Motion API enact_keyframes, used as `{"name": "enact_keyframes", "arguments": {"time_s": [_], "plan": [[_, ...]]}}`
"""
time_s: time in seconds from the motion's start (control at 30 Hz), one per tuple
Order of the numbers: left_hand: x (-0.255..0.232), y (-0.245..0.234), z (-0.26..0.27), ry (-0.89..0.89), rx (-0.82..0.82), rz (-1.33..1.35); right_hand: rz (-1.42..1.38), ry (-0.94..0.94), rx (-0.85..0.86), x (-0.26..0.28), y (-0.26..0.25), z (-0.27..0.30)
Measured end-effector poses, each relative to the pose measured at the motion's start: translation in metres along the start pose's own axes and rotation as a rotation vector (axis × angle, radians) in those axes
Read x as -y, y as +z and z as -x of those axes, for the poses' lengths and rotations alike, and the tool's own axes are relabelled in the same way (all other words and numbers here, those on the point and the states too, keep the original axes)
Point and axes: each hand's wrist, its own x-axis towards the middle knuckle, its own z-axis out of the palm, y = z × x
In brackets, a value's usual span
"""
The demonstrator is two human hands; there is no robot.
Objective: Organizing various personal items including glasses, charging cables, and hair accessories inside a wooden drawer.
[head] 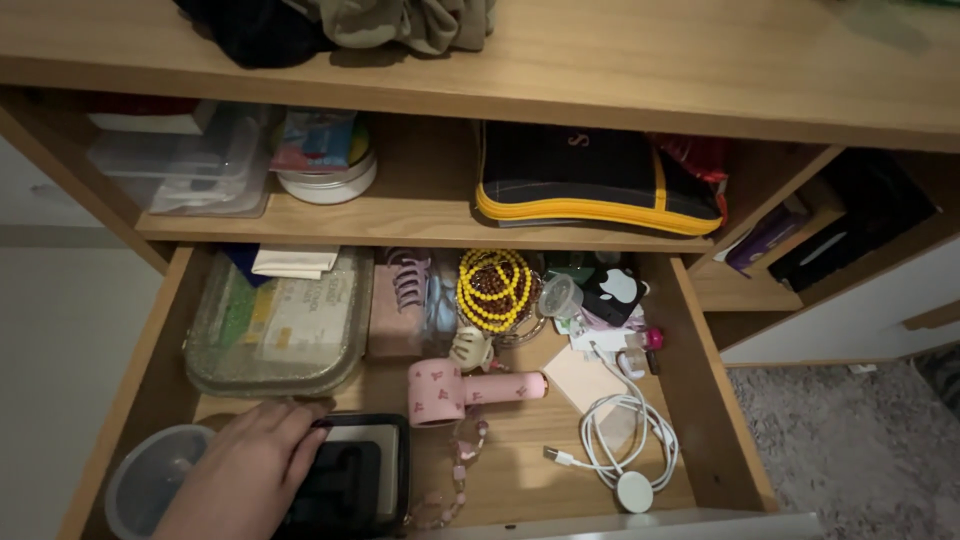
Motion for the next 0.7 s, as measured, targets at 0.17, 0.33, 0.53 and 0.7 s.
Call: {"name": "enact_keyframes", "arguments": {"time_s": [0.17,0.33,0.53,0.7], "plan": [[0.009,0.010,-0.004,-0.007,0.003,-0.020,0.089,-0.077,-0.118,-0.029,0.075,-0.005],[0.019,0.026,-0.006,0.110,-0.155,0.052,0.182,-0.162,-0.229,-0.059,0.134,-0.014],[0.020,0.028,-0.005,0.136,-0.159,0.094,0.054,0.162,0.580,-0.101,0.246,-0.010],[0.019,0.025,-0.006,0.110,-0.084,0.077,-0.005,0.185,0.592,-0.124,0.290,0.018]]}}
